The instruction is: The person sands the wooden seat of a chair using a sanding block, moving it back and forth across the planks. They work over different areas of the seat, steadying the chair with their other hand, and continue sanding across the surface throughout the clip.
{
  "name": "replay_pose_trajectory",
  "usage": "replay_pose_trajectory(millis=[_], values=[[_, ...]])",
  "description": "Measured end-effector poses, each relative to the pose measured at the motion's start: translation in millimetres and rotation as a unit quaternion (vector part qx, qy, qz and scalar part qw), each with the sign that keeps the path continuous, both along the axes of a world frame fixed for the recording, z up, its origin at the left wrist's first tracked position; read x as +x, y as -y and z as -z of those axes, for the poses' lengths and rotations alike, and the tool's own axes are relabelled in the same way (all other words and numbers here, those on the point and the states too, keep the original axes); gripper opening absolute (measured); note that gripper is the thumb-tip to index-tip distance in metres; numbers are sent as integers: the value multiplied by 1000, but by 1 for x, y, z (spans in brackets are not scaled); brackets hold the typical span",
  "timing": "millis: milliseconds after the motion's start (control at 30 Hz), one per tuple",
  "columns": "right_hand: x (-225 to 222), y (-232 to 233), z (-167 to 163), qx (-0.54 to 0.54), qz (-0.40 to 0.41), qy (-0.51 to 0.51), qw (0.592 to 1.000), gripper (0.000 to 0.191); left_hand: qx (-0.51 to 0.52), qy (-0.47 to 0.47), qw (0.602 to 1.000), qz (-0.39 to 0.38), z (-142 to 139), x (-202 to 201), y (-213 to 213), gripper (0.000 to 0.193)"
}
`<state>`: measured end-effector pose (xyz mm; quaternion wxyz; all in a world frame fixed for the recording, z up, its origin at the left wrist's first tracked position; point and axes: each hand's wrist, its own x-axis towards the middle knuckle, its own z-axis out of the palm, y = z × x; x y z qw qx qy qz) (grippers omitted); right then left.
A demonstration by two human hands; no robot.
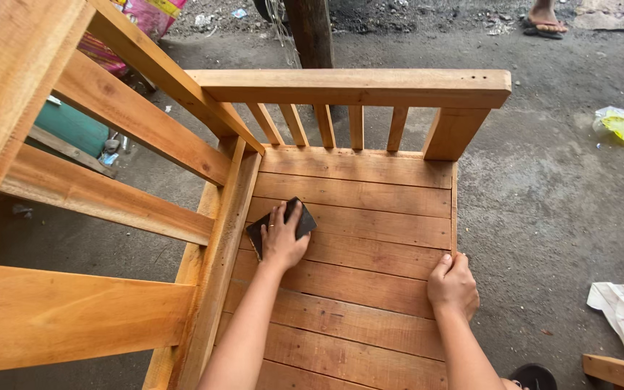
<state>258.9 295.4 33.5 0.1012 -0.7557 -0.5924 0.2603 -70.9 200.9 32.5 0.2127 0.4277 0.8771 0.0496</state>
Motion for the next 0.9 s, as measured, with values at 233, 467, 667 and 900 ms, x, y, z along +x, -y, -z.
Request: replay_pose_trajectory(millis=[233, 467, 667, 900], values=[[0, 0, 4, 5, -1, 2, 1000, 41, 104, -147, 977, 113, 13, 45, 12, 93], [7, 4, 16, 61, 42, -59, 995, 44, 108, -19, 968, 227, 12, 195, -61, 93], [5, 3, 14, 15, 43, -3, 999, 46, 114, -19, 966, 233, 27, 199, -89, 81], [4, -6, 5, -78, 52, 1, 996, 54, 83, -99, 991, 10, 37, -7, 0, 65]])
